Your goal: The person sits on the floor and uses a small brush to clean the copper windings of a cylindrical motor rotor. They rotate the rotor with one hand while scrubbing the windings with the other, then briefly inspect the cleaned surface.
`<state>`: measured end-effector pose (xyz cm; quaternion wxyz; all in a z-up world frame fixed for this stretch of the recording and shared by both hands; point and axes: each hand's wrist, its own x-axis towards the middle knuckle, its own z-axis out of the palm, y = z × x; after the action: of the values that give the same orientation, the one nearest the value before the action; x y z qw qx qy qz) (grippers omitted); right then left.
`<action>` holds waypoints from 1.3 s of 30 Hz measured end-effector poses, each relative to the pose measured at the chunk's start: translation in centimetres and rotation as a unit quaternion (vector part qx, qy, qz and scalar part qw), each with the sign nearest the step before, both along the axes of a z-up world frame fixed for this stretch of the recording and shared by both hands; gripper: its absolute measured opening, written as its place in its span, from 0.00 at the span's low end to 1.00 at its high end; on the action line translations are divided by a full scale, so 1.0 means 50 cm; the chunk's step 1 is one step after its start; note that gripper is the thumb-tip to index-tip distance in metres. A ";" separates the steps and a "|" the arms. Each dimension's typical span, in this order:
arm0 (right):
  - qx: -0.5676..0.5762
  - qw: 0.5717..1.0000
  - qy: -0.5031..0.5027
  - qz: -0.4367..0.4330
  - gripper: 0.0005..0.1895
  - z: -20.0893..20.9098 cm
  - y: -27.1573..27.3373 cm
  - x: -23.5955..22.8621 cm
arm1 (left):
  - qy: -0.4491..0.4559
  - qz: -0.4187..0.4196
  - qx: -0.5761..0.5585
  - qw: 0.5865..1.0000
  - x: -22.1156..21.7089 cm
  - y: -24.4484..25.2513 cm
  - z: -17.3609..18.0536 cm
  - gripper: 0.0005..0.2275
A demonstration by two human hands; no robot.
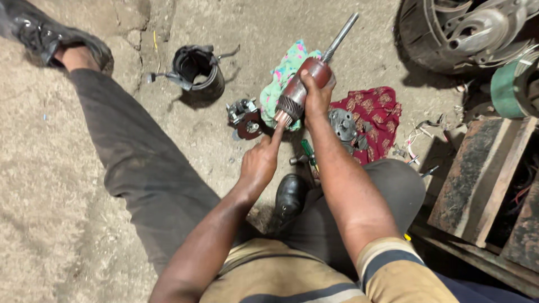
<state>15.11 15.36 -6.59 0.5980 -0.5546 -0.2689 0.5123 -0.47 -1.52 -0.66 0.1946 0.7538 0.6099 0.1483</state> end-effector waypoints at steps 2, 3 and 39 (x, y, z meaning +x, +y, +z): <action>-0.012 1.000 0.000 0.007 0.43 0.007 0.002 0.001 | -0.004 0.012 -0.055 0.998 -0.007 -0.003 -0.010 0.40; -0.014 1.000 0.000 0.009 0.44 0.014 0.011 0.004 | -0.007 0.016 -0.078 0.997 -0.009 0.001 -0.015 0.40; -0.102 0.992 -0.063 -0.043 0.49 0.045 0.012 -0.020 | -0.050 0.017 -0.118 0.992 -0.008 0.021 0.031 0.38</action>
<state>14.13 15.95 -4.33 0.5414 -0.6550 -0.2283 0.4751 -0.86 -0.48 0.90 0.3097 0.7068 0.6254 0.1158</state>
